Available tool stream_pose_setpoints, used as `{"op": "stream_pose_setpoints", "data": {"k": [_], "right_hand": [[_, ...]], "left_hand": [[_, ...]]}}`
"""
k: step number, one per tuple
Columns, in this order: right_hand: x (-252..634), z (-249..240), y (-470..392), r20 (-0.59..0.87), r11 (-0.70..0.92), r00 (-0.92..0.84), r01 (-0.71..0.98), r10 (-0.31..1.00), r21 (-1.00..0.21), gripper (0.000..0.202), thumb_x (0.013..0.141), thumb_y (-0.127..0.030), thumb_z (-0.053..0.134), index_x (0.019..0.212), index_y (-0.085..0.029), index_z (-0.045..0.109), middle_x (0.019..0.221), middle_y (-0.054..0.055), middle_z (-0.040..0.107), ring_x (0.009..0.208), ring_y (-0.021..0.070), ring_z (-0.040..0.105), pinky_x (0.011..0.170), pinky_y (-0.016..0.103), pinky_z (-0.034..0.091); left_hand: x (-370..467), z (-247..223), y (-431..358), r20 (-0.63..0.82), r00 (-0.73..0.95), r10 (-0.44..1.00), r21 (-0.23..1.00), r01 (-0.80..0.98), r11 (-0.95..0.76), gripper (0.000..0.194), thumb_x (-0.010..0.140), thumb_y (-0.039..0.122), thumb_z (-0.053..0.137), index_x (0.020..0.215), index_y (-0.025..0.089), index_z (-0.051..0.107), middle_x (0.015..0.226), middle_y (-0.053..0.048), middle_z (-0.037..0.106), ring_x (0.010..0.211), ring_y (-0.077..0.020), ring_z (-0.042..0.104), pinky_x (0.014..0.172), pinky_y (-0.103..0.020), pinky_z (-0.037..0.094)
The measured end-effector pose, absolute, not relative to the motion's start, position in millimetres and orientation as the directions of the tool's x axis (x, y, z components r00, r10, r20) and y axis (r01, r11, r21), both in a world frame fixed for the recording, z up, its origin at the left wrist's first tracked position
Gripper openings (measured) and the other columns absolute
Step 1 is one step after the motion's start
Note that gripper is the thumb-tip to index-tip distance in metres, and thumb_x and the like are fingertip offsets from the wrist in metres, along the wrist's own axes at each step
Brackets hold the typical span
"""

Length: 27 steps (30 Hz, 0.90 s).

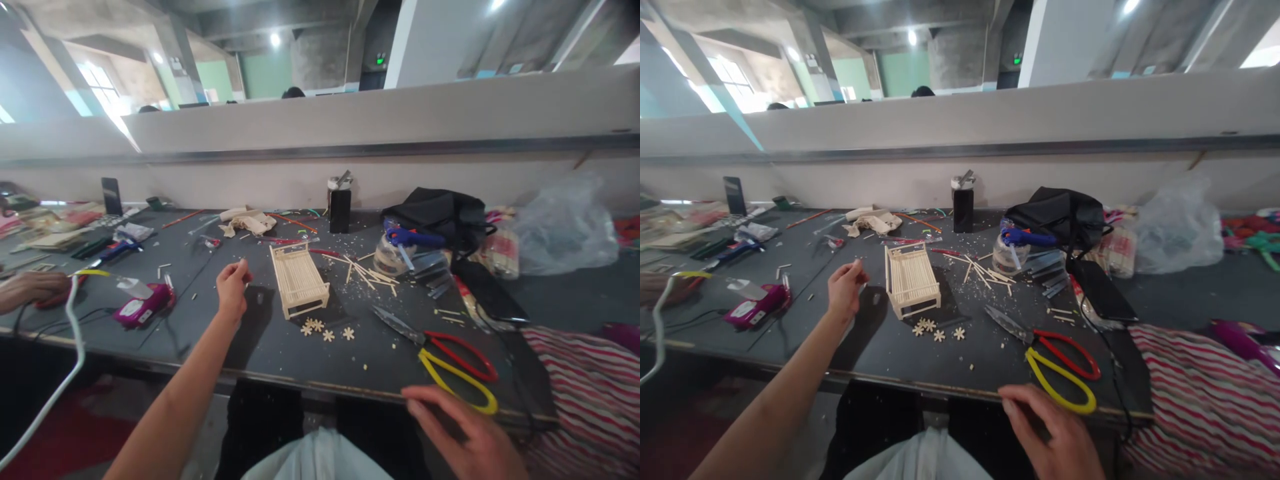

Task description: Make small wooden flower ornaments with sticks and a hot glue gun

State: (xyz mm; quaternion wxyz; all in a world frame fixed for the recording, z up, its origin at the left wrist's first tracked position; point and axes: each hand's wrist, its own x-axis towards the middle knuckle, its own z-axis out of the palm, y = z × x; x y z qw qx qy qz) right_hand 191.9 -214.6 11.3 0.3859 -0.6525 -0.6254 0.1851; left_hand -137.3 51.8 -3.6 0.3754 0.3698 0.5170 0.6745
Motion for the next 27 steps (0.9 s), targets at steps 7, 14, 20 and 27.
{"op": "stream_pose_setpoints", "data": {"k": [7,14,20,27], "right_hand": [[159,7,-146,0.266,0.183,-0.018,0.770,0.964,-0.611,0.023,0.093,-0.026,0.046,0.094,-0.025,0.069,0.093,0.004,0.073,0.088,0.0211,0.070,0.079,0.032,0.056],[151,-5,-113,0.227,0.138,-0.034,0.877,0.973,-0.460,0.028,0.093,-0.021,0.045,0.105,-0.018,0.071,0.098,0.012,0.069,0.097,0.0300,0.063,0.089,0.045,0.049],[152,-10,-109,0.180,0.157,-0.075,0.849,0.981,-0.504,0.017,0.087,-0.018,0.056,0.092,-0.019,0.072,0.090,0.007,0.070,0.088,0.0255,0.066,0.080,0.039,0.053],[163,43,-54,0.253,0.187,0.012,0.640,0.967,-0.746,0.011,0.081,-0.029,0.064,0.080,-0.022,0.072,0.078,0.001,0.075,0.071,0.0172,0.068,0.069,0.029,0.053]], "left_hand": [[-133,-17,42,0.121,-0.542,0.831,0.978,-0.079,-0.194,0.036,0.069,0.052,0.066,0.061,0.018,0.055,0.053,0.005,0.051,0.047,-0.0094,0.047,0.051,-0.023,0.039],[-131,-20,40,0.158,-0.531,0.833,0.979,-0.028,-0.203,0.034,0.074,0.049,0.064,0.063,0.017,0.060,0.054,0.004,0.053,0.051,-0.0099,0.049,0.053,-0.023,0.039],[-134,-12,49,0.104,-0.489,0.866,0.979,-0.105,-0.176,0.030,0.070,0.045,0.066,0.062,0.017,0.059,0.054,0.004,0.054,0.048,-0.0092,0.047,0.050,-0.023,0.037],[-133,22,96,0.077,-0.215,0.974,0.974,-0.192,-0.120,0.025,0.055,0.033,0.079,0.068,0.016,0.067,0.065,-0.001,0.063,0.061,-0.0127,0.057,0.059,-0.024,0.045]]}}
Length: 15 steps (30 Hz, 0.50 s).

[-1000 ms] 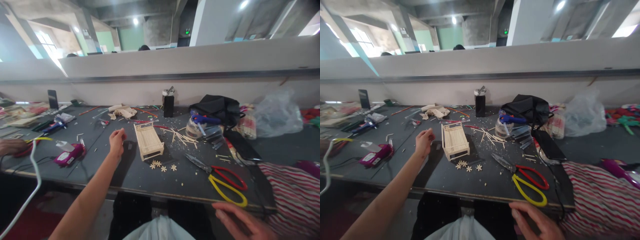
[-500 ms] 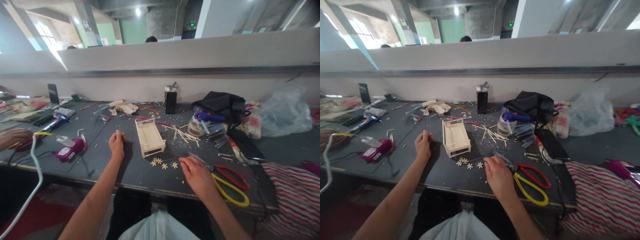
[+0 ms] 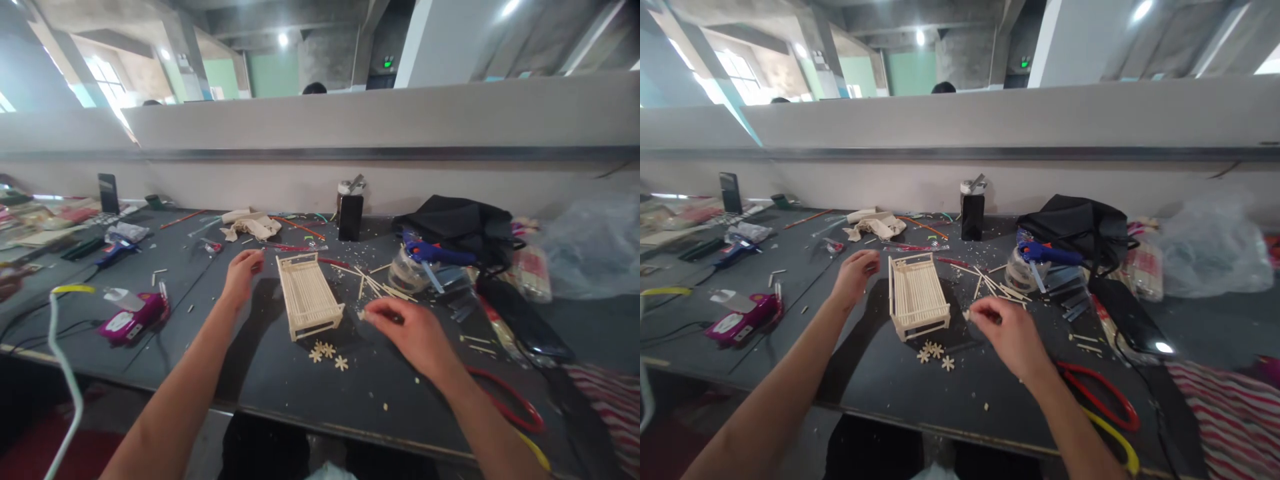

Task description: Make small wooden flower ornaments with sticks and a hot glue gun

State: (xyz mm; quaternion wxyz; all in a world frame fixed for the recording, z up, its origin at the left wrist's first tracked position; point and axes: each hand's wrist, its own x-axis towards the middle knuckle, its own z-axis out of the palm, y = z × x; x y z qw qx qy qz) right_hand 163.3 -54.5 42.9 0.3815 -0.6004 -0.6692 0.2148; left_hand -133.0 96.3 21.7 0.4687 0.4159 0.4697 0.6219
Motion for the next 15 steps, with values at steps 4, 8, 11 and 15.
{"op": "stream_pose_setpoints", "data": {"k": [4,8,11,15], "right_hand": [[136,71,8,0.345,0.294,0.007,0.508,0.938,-0.809,0.012,0.078,-0.030,0.067,0.083,-0.022,0.075,0.081,0.002,0.076,0.072,0.0179,0.068,0.068,0.031,0.052],[109,63,60,0.392,0.357,-0.046,0.521,0.919,-0.776,0.007,0.076,-0.025,0.071,0.080,-0.023,0.076,0.078,0.002,0.074,0.070,0.0159,0.066,0.066,0.029,0.050],[99,48,80,0.425,0.388,-0.063,0.545,0.903,-0.743,0.003,0.074,-0.021,0.074,0.075,-0.023,0.076,0.080,0.002,0.071,0.073,0.0163,0.063,0.067,0.030,0.049],[93,35,90,0.462,0.423,-0.086,0.573,0.883,-0.702,0.006,0.075,-0.020,0.075,0.077,-0.025,0.076,0.084,0.003,0.067,0.084,0.0201,0.061,0.075,0.034,0.049]], "left_hand": [[-118,27,113,0.086,-0.016,0.996,0.967,-0.239,-0.087,0.025,0.055,0.028,0.079,0.077,0.016,0.073,0.078,-0.005,0.069,0.076,-0.0170,0.063,0.069,-0.027,0.048],[-111,18,115,0.076,0.094,0.993,0.964,-0.260,-0.049,0.024,0.062,0.028,0.074,0.083,0.017,0.075,0.081,-0.005,0.071,0.076,-0.0174,0.064,0.073,-0.030,0.047],[-112,9,114,0.039,0.154,0.987,0.972,-0.234,-0.002,0.021,0.065,0.027,0.073,0.082,0.016,0.076,0.076,-0.006,0.072,0.070,-0.0183,0.062,0.071,-0.032,0.047],[-112,5,115,0.028,0.178,0.984,0.975,-0.221,0.012,0.022,0.073,0.034,0.069,0.083,0.015,0.076,0.082,-0.007,0.073,0.076,-0.0203,0.064,0.075,-0.033,0.047]]}}
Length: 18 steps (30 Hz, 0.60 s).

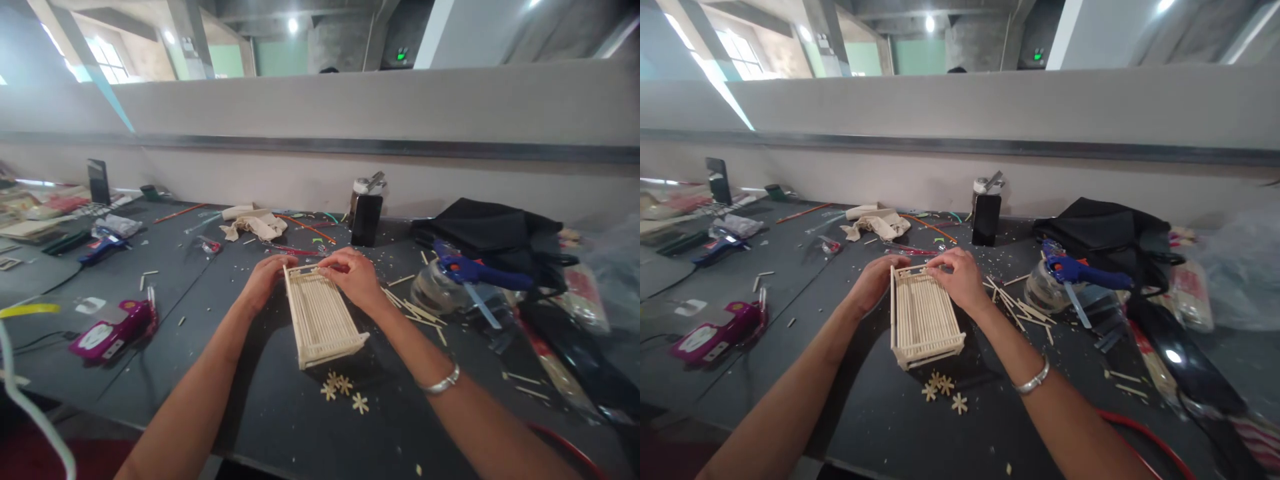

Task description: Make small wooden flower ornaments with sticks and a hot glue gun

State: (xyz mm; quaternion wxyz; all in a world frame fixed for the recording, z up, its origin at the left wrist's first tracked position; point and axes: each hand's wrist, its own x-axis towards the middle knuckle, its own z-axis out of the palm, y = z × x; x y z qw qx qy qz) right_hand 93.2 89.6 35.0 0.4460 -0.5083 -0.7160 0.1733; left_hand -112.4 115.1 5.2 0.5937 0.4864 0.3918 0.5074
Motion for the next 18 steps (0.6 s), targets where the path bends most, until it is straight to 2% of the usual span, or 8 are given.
{"op": "stream_pose_setpoints", "data": {"k": [4,8,13,18], "right_hand": [[90,34,90,0.508,0.465,-0.114,0.607,0.854,-0.645,0.009,0.074,-0.020,0.079,0.078,-0.027,0.077,0.089,0.004,0.064,0.093,0.0231,0.057,0.087,0.040,0.046],[89,35,89,0.538,0.489,-0.133,0.635,0.832,-0.598,0.009,0.073,-0.019,0.080,0.077,-0.028,0.078,0.091,0.004,0.064,0.095,0.0243,0.055,0.091,0.042,0.043],[86,32,89,0.554,0.505,-0.148,0.644,0.819,-0.575,0.011,0.075,-0.018,0.078,0.079,-0.029,0.077,0.091,0.002,0.065,0.094,0.0231,0.056,0.091,0.041,0.042],[87,38,91,0.552,0.520,-0.171,0.634,0.816,-0.573,0.008,0.077,-0.019,0.076,0.082,-0.026,0.076,0.094,0.003,0.067,0.095,0.0215,0.058,0.091,0.039,0.043]], "left_hand": [[-109,10,114,0.029,0.209,0.977,0.974,-0.227,0.020,0.036,0.080,0.048,0.061,0.083,0.014,0.075,0.085,-0.009,0.072,0.081,-0.0224,0.064,0.079,-0.035,0.047],[-109,16,110,0.053,0.249,0.967,0.979,-0.205,-0.001,0.048,0.083,0.058,0.057,0.087,0.014,0.075,0.085,-0.010,0.072,0.084,-0.0237,0.063,0.083,-0.037,0.046],[-113,20,107,0.144,0.292,0.945,0.986,-0.118,-0.114,0.041,0.084,0.053,0.060,0.093,0.016,0.075,0.097,-0.010,0.073,0.094,-0.0253,0.062,0.090,-0.038,0.044],[-114,30,103,0.163,0.284,0.945,0.986,-0.083,-0.145,0.031,0.083,0.044,0.064,0.096,0.018,0.076,0.101,-0.009,0.073,0.097,-0.0245,0.062,0.090,-0.036,0.043]]}}
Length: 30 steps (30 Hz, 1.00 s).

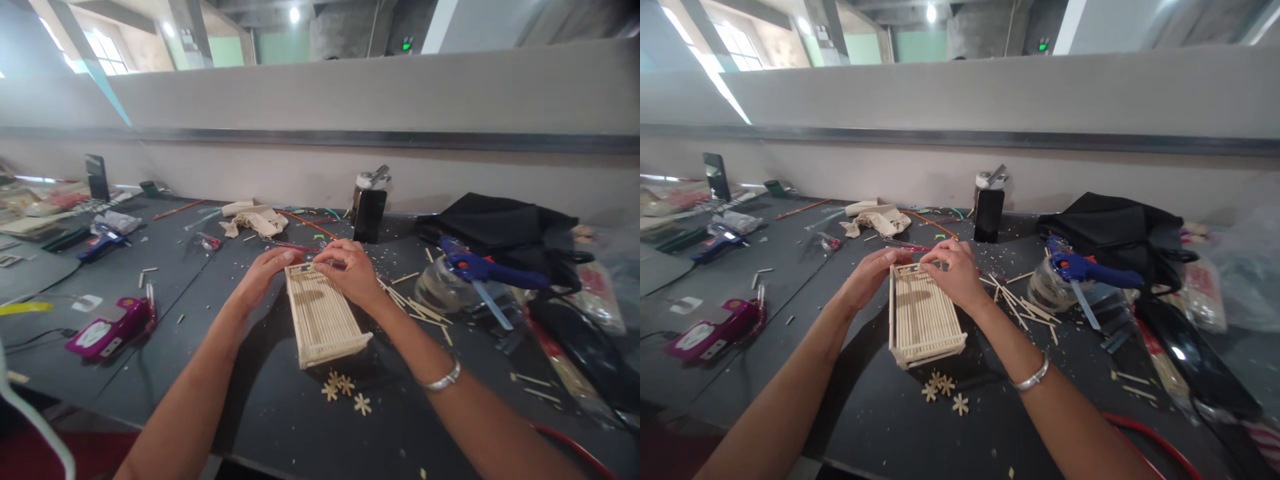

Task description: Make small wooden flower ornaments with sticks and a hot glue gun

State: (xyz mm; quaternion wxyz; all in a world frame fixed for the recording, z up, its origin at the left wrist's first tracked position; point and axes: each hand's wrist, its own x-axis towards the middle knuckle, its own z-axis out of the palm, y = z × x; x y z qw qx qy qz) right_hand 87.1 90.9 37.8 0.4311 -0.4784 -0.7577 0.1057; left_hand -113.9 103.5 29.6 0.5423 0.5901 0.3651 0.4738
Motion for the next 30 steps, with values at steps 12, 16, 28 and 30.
{"op": "stream_pose_setpoints", "data": {"k": [12,16,28,30], "right_hand": [[87,62,89,0.550,0.601,-0.321,0.651,0.771,-0.463,0.009,0.078,-0.016,0.073,0.078,-0.024,0.075,0.100,0.004,0.070,0.099,0.0246,0.056,0.092,0.043,0.040],[89,67,90,0.562,0.618,-0.333,0.644,0.757,-0.452,0.007,0.080,-0.017,0.072,0.082,-0.024,0.075,0.099,0.004,0.071,0.098,0.0243,0.056,0.090,0.041,0.041],[88,68,92,0.543,0.600,-0.304,0.598,0.783,-0.531,0.010,0.080,-0.016,0.071,0.079,-0.025,0.074,0.093,0.001,0.074,0.095,0.0222,0.061,0.090,0.040,0.042],[92,71,91,0.535,0.590,-0.291,0.583,0.793,-0.559,0.011,0.080,-0.016,0.071,0.085,-0.025,0.074,0.095,0.002,0.074,0.094,0.0213,0.063,0.089,0.038,0.045]], "left_hand": [[-110,60,88,0.324,0.280,0.904,0.918,0.139,-0.372,0.028,0.073,0.022,0.072,0.101,0.023,0.074,0.108,-0.007,0.071,0.108,-0.0254,0.059,0.098,-0.038,0.040],[-105,70,84,0.384,0.273,0.882,0.854,0.257,-0.452,0.023,0.071,0.022,0.074,0.094,0.023,0.076,0.104,-0.007,0.071,0.105,-0.0264,0.060,0.100,-0.041,0.039],[-99,69,96,0.417,0.239,0.877,0.797,0.368,-0.479,0.008,0.063,0.019,0.074,0.068,0.025,0.076,0.085,-0.005,0.072,0.086,-0.0243,0.062,0.089,-0.041,0.044],[-97,68,96,0.409,0.222,0.885,0.819,0.337,-0.464,0.005,0.065,0.020,0.073,0.068,0.024,0.075,0.082,-0.005,0.071,0.083,-0.0232,0.062,0.086,-0.039,0.044]]}}
